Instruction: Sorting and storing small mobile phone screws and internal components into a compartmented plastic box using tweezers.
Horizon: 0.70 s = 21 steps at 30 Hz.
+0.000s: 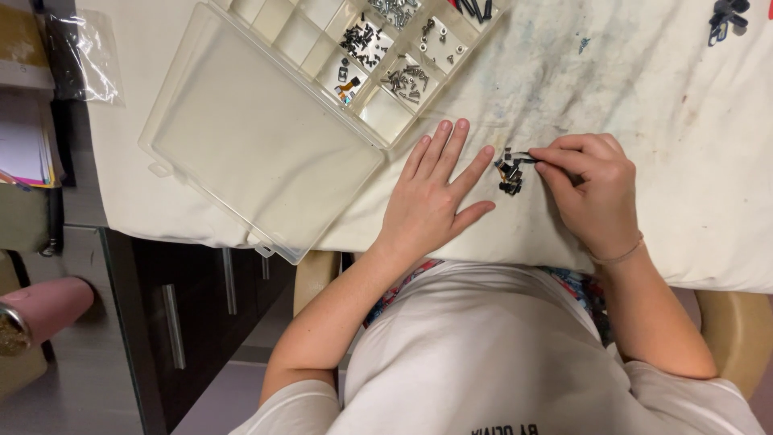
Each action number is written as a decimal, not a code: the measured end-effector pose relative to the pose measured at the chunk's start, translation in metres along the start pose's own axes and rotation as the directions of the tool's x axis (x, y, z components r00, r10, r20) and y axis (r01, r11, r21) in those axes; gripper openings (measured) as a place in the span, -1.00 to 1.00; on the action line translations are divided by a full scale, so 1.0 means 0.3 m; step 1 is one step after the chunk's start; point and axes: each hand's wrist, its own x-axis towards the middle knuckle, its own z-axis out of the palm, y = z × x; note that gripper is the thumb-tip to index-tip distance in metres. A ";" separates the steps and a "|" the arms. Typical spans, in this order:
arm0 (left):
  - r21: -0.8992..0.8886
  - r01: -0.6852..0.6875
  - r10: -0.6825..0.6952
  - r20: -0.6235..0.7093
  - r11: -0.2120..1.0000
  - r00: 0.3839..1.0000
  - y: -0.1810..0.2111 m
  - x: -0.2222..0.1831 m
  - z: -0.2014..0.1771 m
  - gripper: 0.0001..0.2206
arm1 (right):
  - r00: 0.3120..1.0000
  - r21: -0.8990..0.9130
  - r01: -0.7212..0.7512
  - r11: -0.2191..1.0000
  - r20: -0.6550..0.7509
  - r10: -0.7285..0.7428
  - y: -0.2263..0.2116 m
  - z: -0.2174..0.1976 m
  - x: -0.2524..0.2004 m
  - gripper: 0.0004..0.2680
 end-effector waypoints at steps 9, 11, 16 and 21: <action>0.010 0.013 -0.012 -0.062 1.000 0.998 -0.005 -0.005 0.011 -0.33 | 0.986 0.371 -0.165 0.914 0.070 0.150 -0.125 -0.049 0.194 -0.89; 0.043 0.026 -0.023 -0.080 0.999 0.997 -0.010 -0.007 0.011 -0.31 | 0.996 0.367 -0.068 0.928 0.077 0.043 -0.191 -0.002 0.284 -0.89; -0.003 0.011 -0.011 -0.137 1.000 0.990 -0.018 -0.005 0.008 -0.30 | 0.906 0.135 0.416 0.899 0.024 -0.422 -0.335 0.141 0.491 -0.90; -0.020 -0.015 0.011 -0.170 1.000 0.985 -0.036 0.001 -0.010 -0.27 | 0.823 0.019 0.559 0.829 0.102 -0.558 -0.337 0.195 0.571 -0.91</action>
